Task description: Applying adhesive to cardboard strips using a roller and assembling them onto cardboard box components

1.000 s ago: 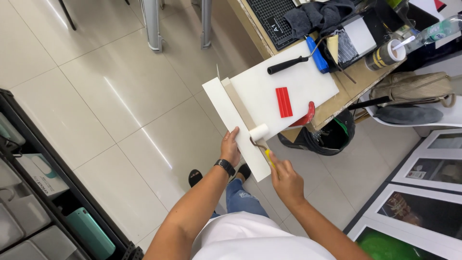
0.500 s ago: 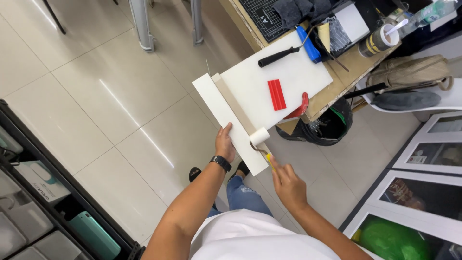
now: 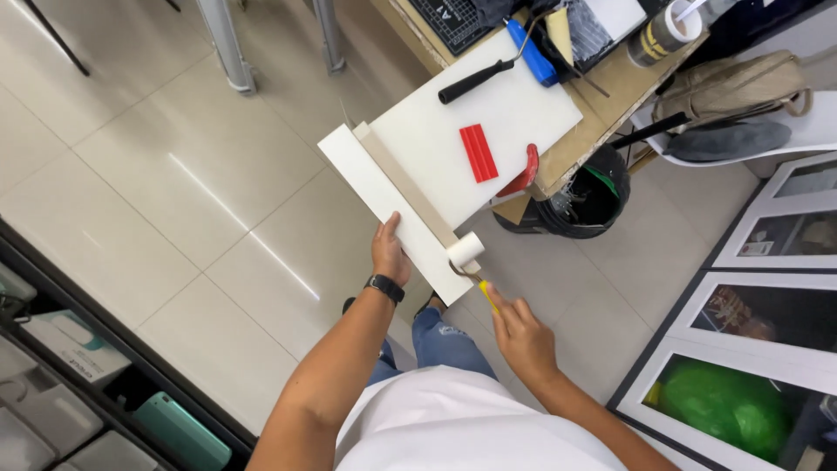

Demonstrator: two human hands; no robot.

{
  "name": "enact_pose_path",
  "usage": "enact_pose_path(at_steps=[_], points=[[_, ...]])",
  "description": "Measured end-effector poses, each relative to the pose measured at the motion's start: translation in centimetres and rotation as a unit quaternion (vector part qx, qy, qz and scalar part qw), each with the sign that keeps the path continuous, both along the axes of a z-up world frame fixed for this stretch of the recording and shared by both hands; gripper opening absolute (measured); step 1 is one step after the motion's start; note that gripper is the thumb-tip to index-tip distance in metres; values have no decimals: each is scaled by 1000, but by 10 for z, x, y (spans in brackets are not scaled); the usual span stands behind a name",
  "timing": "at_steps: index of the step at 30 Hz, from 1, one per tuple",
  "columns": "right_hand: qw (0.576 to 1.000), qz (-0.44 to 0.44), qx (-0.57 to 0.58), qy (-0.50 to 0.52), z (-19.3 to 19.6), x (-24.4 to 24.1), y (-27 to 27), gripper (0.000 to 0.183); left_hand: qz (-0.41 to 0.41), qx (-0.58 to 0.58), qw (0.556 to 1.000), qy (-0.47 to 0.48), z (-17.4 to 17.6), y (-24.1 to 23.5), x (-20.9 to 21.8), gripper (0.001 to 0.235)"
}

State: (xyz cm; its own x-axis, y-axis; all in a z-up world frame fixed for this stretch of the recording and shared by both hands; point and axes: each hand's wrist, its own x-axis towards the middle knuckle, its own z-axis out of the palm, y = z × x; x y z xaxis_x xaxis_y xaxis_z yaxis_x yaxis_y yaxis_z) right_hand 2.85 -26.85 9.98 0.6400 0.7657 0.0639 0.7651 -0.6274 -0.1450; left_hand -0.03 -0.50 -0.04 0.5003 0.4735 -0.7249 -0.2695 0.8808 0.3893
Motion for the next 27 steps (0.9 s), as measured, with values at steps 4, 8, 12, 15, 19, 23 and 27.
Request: enact_pose_path(at_steps=[4,8,12,15,19,23,27], points=[[1000,-14,-5,-10,2,5,13,47,-17,25,1000,0,-39,-2,5,50],[999,-11,39,6,2,13,72,48,-17,30,999,-1,-51,-3,6,51],[1000,-24,9,11,11,7,31,51,-29,44,999,-5,-59,0,7,51],[998,-46,-31,28,16,-6,-17,51,-41,43,998,0,-55,-3,2,50],[999,-39,-34,10,13,-1,-4,50,-43,47,998,-6,-62,-1,4,49],[997,-49,-29,47,22,-1,-8,48,-43,56,997,-1,-64,2,4,49],[994,-75,-55,61,25,-6,-29,48,-41,54,998,-1,-58,3,4,47]])
